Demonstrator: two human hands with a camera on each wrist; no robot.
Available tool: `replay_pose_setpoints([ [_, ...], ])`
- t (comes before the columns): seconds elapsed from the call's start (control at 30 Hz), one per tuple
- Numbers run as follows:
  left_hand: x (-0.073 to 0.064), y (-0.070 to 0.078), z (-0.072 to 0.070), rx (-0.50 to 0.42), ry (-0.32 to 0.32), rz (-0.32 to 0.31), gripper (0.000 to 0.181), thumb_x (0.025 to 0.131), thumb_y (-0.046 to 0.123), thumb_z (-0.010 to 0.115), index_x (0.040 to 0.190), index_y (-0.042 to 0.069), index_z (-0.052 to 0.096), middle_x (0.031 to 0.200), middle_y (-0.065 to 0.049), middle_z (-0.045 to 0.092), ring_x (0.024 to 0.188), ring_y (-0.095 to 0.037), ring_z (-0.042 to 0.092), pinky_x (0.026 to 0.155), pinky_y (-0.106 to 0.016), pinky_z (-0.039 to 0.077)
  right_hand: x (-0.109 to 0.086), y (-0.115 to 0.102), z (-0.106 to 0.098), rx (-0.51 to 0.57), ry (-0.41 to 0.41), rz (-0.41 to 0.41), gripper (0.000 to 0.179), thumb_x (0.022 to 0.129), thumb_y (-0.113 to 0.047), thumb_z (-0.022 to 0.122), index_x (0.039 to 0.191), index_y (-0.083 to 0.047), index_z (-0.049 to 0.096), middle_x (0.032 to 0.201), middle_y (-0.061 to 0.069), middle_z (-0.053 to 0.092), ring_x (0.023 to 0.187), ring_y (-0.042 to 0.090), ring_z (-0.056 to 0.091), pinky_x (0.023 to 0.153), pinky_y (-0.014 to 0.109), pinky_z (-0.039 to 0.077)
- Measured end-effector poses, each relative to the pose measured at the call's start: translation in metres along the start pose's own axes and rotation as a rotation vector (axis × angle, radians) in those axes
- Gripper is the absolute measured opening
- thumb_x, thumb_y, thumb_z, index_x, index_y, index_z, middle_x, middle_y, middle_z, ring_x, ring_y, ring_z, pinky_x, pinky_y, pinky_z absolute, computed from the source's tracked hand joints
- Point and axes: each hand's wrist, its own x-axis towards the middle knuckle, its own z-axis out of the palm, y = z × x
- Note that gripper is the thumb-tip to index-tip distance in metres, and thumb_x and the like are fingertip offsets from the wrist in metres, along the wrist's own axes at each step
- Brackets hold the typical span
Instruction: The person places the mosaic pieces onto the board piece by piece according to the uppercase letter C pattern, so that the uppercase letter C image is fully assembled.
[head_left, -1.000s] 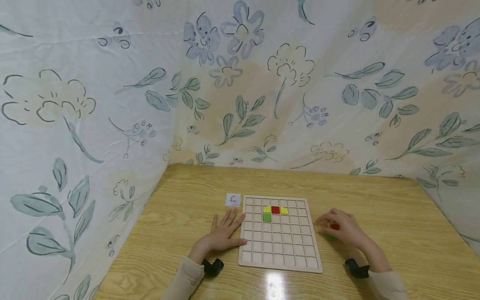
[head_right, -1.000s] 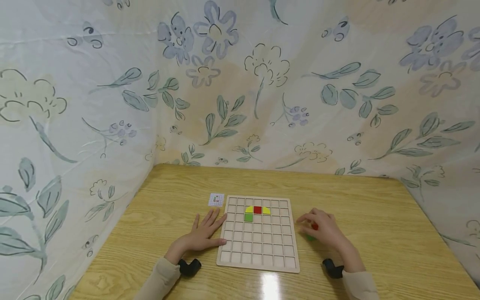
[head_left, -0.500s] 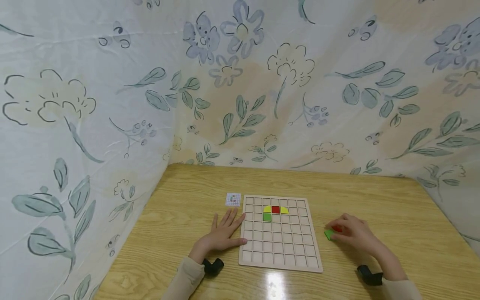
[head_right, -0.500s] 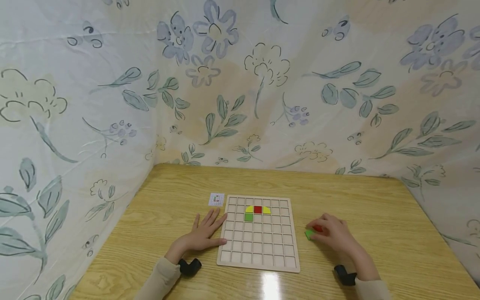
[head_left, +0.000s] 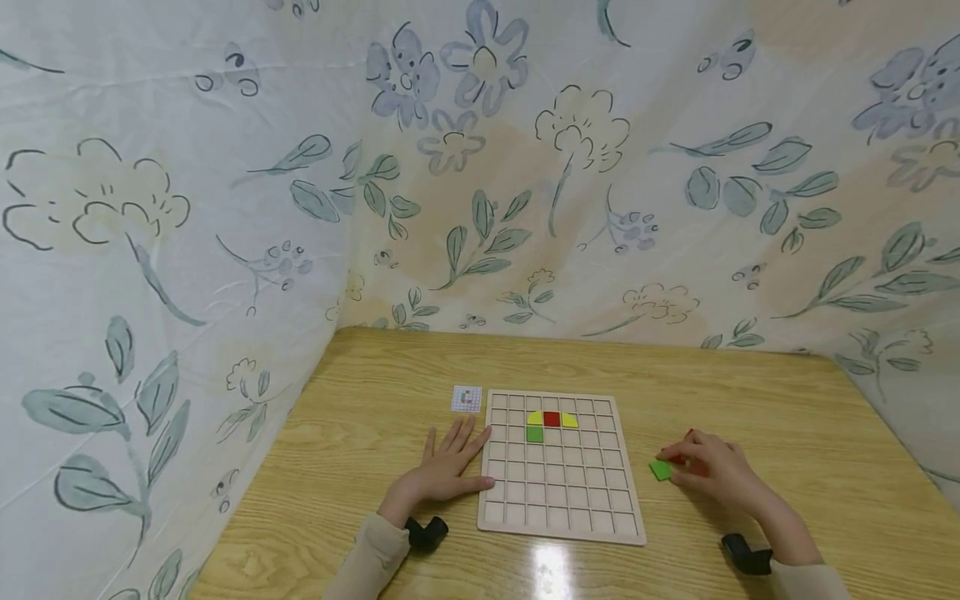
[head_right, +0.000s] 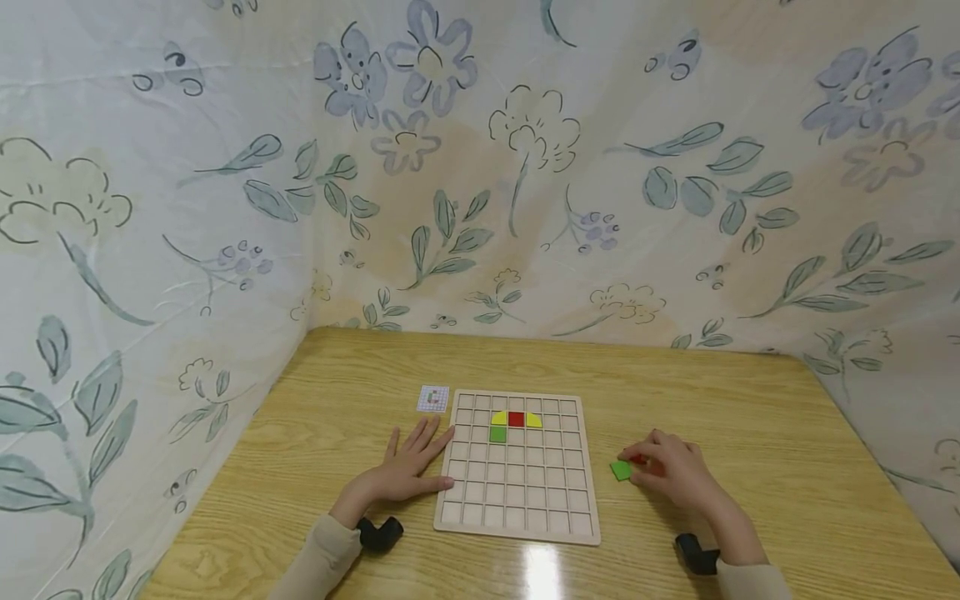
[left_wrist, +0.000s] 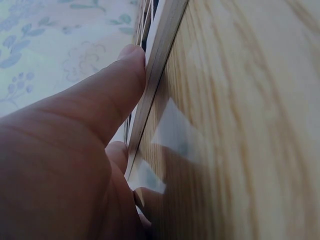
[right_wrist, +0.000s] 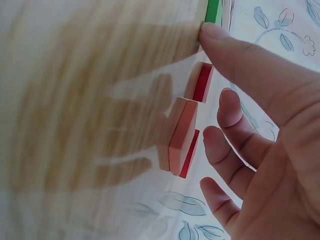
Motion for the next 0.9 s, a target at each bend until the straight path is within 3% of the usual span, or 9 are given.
replay_pose_setpoints([
  [0.2,0.000,0.000,0.000,-0.005,-0.001,0.002,0.080,0.088,0.060,0.046,0.151,0.023,0.010,0.157,-0.006,-0.006,0.143,-0.027,-0.011,0.107,-0.060,-0.012,0.000,-0.002,0.000,-0.022,-0.008,0.030,0.027,0.072,-0.022,0.078,0.098,-0.024,0.070,0.083,-0.013,0.051,0.080,0.010,0.048,0.073,0.042,0.024],
  [0.57,-0.001,0.000,-0.001,-0.021,0.001,0.013,0.080,0.089,0.059,0.046,0.151,0.022,0.011,0.156,-0.007,-0.006,0.143,-0.028,-0.011,0.106,-0.060,-0.013,0.005,-0.011,0.005,-0.008,0.010,0.060,0.026,0.074,-0.023,0.077,0.099,-0.024,0.068,0.082,-0.011,0.053,0.075,0.007,0.047,0.073,0.040,0.025],
  [0.9,-0.001,0.000,0.000,-0.017,0.006,0.016,0.080,0.089,0.059,0.046,0.151,0.021,0.011,0.156,-0.008,-0.006,0.142,-0.029,-0.011,0.106,-0.061,-0.013,0.024,-0.024,0.009,-0.042,0.050,-0.028,0.031,0.069,-0.019,0.080,0.097,-0.023,0.068,0.077,-0.010,0.050,0.068,0.007,0.042,0.068,0.035,0.027],
])
